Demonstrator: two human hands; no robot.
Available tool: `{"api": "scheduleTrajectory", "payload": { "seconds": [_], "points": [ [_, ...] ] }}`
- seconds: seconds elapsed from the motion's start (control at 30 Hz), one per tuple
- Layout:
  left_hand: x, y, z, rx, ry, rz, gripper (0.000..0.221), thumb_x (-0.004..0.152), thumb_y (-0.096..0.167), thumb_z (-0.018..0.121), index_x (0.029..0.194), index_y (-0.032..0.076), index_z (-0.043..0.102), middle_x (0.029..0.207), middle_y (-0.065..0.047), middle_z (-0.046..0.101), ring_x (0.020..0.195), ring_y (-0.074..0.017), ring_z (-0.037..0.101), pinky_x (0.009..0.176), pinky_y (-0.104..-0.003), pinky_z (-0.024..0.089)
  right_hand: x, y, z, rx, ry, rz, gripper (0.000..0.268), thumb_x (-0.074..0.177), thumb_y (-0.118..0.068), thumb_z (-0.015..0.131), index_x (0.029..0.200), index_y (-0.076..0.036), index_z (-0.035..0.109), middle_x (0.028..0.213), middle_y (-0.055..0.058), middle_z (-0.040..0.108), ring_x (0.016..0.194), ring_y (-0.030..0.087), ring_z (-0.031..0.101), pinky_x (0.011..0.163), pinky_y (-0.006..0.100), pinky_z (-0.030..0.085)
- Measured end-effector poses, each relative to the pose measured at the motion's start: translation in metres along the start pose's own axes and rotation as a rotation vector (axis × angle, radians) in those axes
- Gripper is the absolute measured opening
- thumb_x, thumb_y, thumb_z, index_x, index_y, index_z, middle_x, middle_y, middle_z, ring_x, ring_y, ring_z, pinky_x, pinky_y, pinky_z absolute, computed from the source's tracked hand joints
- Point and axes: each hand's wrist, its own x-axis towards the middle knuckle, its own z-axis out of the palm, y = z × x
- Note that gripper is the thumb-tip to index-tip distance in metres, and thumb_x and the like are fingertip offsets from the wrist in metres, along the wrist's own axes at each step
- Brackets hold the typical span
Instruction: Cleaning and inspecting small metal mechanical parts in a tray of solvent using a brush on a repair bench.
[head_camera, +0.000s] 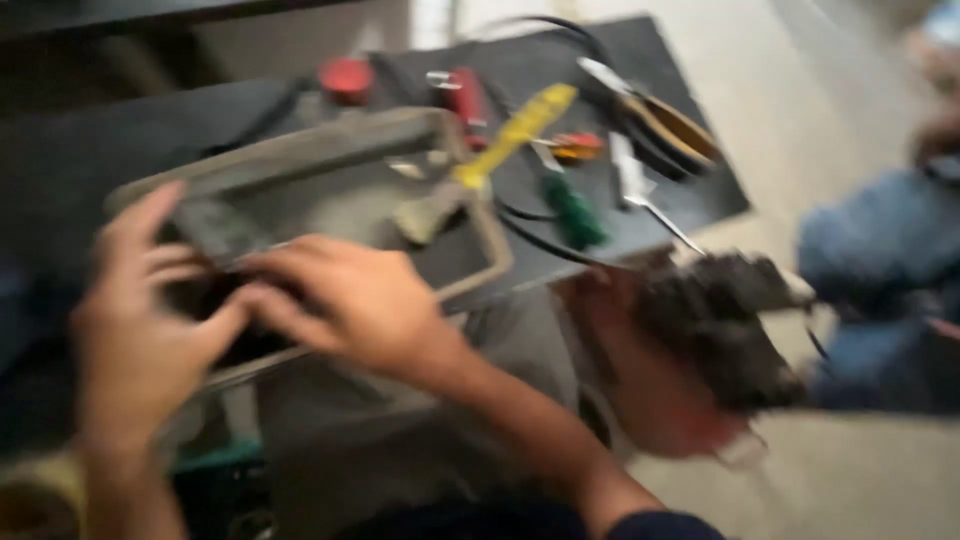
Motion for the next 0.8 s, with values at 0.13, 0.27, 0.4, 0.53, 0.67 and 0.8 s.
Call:
{"api": "scheduleTrajectory", "payload": {
  "seconds": [0.13, 0.27, 0.4, 0.53, 0.67, 0.8],
  "points": [
    [-0.024, -0.084, 0.013, 0.069, -0.011, 0.038, 0.060, 0.095, -0.003, 0.080, 0.147, -0.016, 0.052, 0.146, -0.029, 0.056, 0.117, -0.0363, 0.062, 0.106, -0.041, 0.049, 0.000, 0.012, 0.014, 0.018, -0.075, 0.054, 0.047, 0.102, -0.049, 0.039, 0.133, -0.021, 0.061, 0.122, 0.006, 0.074, 0.113, 0.028, 0.076, 0.081, 0.041, 0.059],
    [-0.017, -0.121, 0.046, 0.129, -0.098, 0.046, 0.036, 0.112, 0.007, 0.079, 0.136, -0.016, 0.065, 0.138, -0.027, 0.066, 0.126, -0.0336, 0.064, 0.118, -0.040, 0.046, -0.006, 0.026, 0.036, 0.032, -0.085, 0.071, 0.051, 0.101, -0.055, 0.032, 0.135, -0.028, 0.058, 0.125, 0.002, 0.076, 0.115, 0.025, 0.081, 0.080, 0.042, 0.063],
    [-0.013, -0.123, 0.054, 0.116, -0.137, 0.060, 0.033, 0.114, 0.005, 0.077, 0.136, -0.016, 0.066, 0.138, -0.027, 0.066, 0.127, -0.0345, 0.063, 0.119, -0.041, 0.046, -0.004, 0.027, 0.034, 0.033, -0.123, 0.107, 0.061, 0.096, -0.061, 0.025, 0.135, -0.028, 0.059, 0.125, 0.000, 0.075, 0.118, 0.024, 0.081, 0.076, 0.043, 0.063],
    [-0.027, -0.132, 0.038, 0.129, -0.100, 0.019, 0.029, 0.118, 0.002, 0.075, 0.136, -0.017, 0.066, 0.139, -0.029, 0.066, 0.129, -0.0358, 0.062, 0.120, -0.043, 0.045, -0.004, 0.023, 0.032, 0.046, -0.102, 0.080, 0.053, 0.100, -0.056, 0.031, 0.135, -0.028, 0.059, 0.126, 0.001, 0.075, 0.117, 0.025, 0.081, 0.079, 0.043, 0.063],
    [-0.044, -0.139, 0.019, 0.144, -0.060, -0.035, 0.024, 0.121, 0.000, 0.073, 0.137, -0.018, 0.067, 0.139, -0.030, 0.066, 0.130, -0.0372, 0.062, 0.122, -0.044, 0.044, -0.002, 0.015, 0.021, 0.011, -0.074, 0.086, 0.049, 0.100, -0.053, 0.036, 0.132, -0.025, 0.060, 0.119, 0.004, 0.074, 0.110, 0.029, 0.079, 0.070, 0.045, 0.059],
    [-0.027, -0.064, 0.013, 0.274, -0.008, -0.097, 0.025, 0.120, 0.009, 0.082, 0.129, -0.009, 0.067, 0.136, -0.019, 0.066, 0.125, -0.0256, 0.065, 0.113, -0.036, 0.048, 0.002, 0.010, 0.011, 0.020, -0.107, 0.082, 0.045, 0.099, -0.050, 0.038, 0.127, -0.023, 0.061, 0.112, 0.004, 0.072, 0.104, 0.029, 0.077, 0.066, 0.047, 0.057]
  ]
}}
